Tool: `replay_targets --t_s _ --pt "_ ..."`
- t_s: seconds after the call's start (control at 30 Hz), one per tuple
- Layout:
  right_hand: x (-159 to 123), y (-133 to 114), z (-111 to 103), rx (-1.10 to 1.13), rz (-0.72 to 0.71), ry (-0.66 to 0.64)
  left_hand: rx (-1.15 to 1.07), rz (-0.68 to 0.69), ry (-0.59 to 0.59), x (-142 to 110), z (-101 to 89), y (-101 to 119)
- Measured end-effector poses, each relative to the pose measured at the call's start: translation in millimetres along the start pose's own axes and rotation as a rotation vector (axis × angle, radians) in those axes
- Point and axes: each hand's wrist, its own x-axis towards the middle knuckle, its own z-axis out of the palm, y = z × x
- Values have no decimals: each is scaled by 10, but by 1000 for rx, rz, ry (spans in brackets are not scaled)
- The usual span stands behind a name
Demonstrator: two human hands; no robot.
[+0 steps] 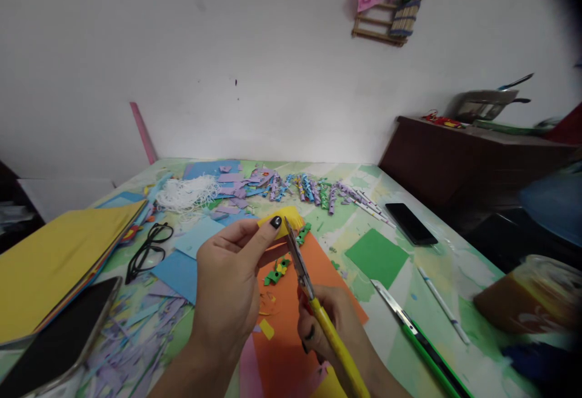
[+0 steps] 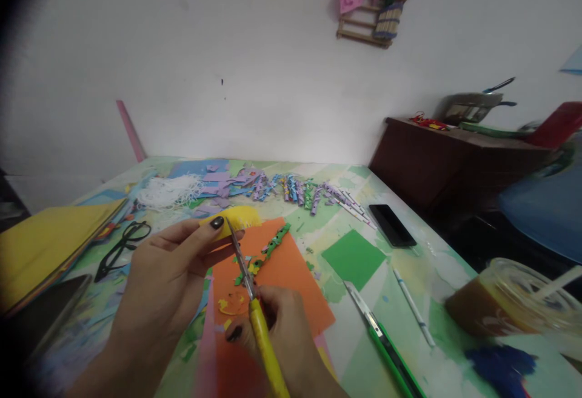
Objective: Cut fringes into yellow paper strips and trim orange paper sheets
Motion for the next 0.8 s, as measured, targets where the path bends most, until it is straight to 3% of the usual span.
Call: replay_targets --t_s 0.8 --pt "-14 -53 14 -15 71 52 -3 3 12 -6 5 -3"
